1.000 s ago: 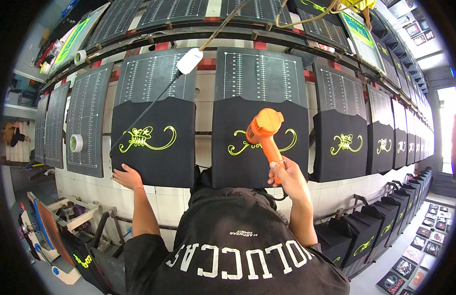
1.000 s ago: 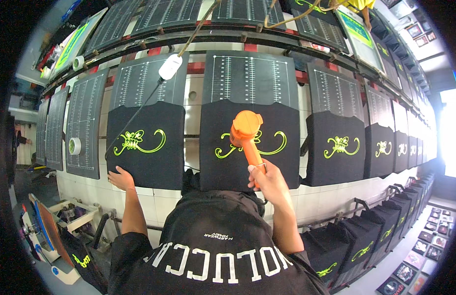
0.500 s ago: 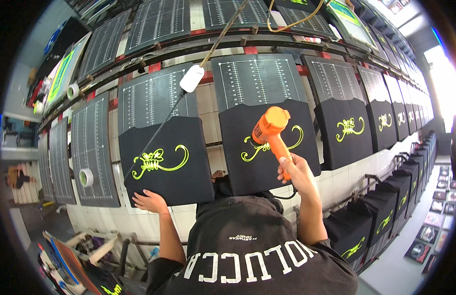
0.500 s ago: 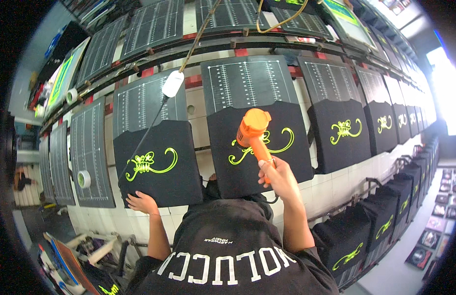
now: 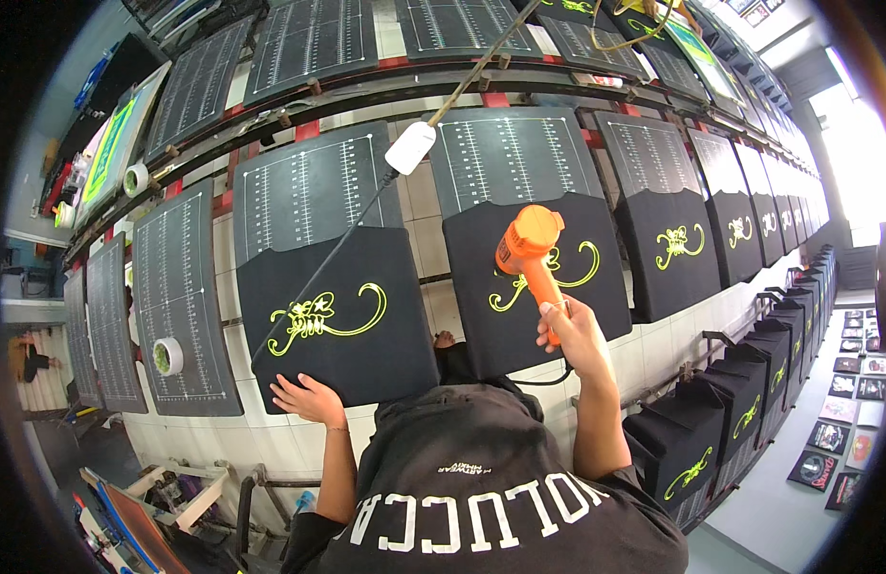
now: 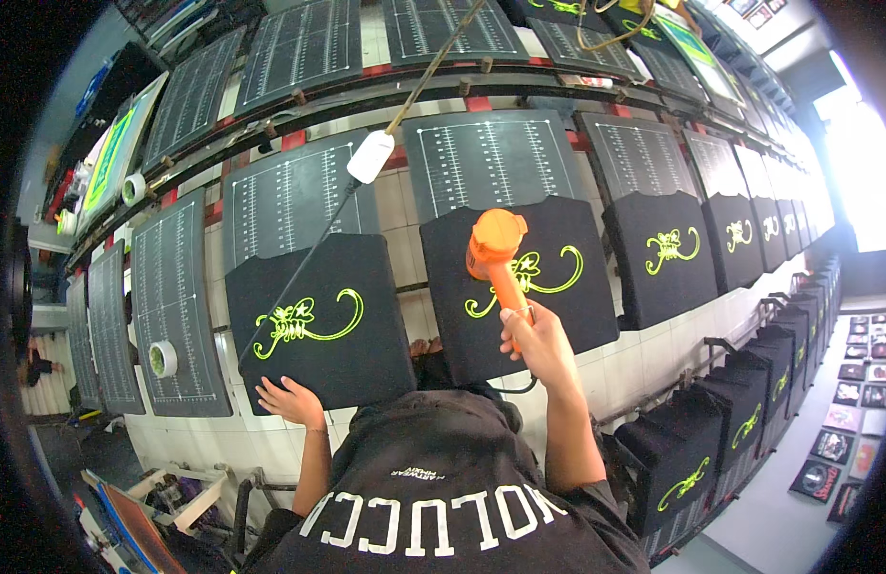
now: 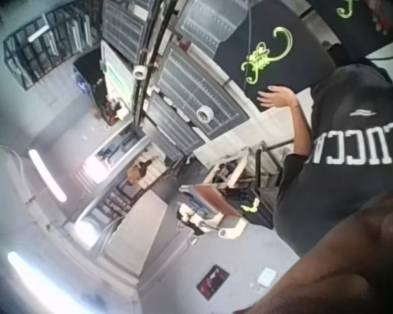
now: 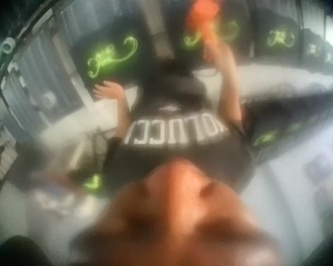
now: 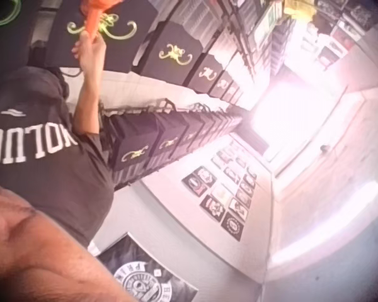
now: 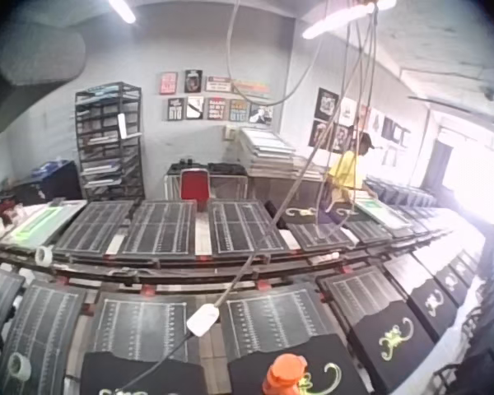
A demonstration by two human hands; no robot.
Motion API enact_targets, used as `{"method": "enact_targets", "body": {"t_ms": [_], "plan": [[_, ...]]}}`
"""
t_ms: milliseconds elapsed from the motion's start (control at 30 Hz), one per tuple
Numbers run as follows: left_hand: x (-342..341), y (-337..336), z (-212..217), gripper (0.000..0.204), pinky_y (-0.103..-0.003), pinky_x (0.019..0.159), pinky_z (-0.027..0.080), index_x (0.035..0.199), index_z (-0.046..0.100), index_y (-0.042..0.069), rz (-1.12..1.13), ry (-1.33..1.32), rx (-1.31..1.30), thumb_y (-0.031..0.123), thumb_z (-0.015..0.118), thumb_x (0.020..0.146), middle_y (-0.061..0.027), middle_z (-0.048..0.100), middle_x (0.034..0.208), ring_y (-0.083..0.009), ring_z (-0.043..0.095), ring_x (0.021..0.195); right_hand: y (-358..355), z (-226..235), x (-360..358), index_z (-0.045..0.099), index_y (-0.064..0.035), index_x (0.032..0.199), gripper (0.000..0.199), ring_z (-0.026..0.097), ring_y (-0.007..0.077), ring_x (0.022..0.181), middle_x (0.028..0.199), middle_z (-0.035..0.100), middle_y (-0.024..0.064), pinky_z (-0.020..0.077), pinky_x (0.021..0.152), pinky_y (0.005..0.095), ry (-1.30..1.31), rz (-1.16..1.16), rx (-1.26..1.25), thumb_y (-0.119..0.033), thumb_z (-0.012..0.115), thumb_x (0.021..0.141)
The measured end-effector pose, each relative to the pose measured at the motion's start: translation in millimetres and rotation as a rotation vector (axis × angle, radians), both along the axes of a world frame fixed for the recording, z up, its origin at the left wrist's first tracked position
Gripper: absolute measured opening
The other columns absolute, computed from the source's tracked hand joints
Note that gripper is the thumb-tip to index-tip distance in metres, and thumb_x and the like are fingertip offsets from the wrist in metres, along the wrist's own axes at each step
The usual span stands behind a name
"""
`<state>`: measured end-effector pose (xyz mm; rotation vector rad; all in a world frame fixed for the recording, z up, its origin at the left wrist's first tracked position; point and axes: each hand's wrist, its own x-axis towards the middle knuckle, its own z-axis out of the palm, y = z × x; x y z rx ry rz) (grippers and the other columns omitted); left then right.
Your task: The person uses a heat gun to dry yellow ink on a series of black t-shirts mounted on platens, moving sequentially from one t-shirt to the next.
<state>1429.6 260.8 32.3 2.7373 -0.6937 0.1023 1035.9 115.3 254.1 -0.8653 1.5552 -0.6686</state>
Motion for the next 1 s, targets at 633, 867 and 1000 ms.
{"method": "enact_targets", "body": {"t_ms": [633,867,1000], "plan": [[54,-2,3,0.051,-0.055,0.111,0.024,0.145,0.038,0.007,0.024,-0.066,-0.077,0.032,0.039,0.101,-0.0206,0.029,0.154,-0.0386,0.030,0.140,5,-10,-22,0.059,0.0019,0.104,0.028,0.059,0.0090,0.060,0.073,0.059,0.0026,0.0460,0.052,0.0222,0.011,-0.081,-0.022,-0.025,0.059,0.094],[72,-37,45,0.042,-0.053,0.110,0.028,0.139,0.044,0.001,-0.431,-0.033,-0.242,0.018,0.040,0.101,-0.0222,0.043,0.144,-0.0404,0.037,0.135,24,-13,-43,0.059,0.0017,0.106,0.030,0.059,0.0092,0.059,0.072,0.059,0.0023,0.0454,0.050,0.0217,0.019,-0.165,-0.030,-0.026,0.059,0.095],[60,-52,64,0.038,-0.051,0.108,0.029,0.134,0.049,0.000,-0.660,0.027,-0.168,0.014,0.040,0.100,-0.0216,0.052,0.133,-0.0396,0.042,0.131,35,-14,-55,0.058,0.0021,0.108,0.032,0.059,0.0098,0.058,0.073,0.059,0.0029,0.0454,0.050,0.0218,0.004,-0.215,-0.050,-0.027,0.059,0.095]]}}
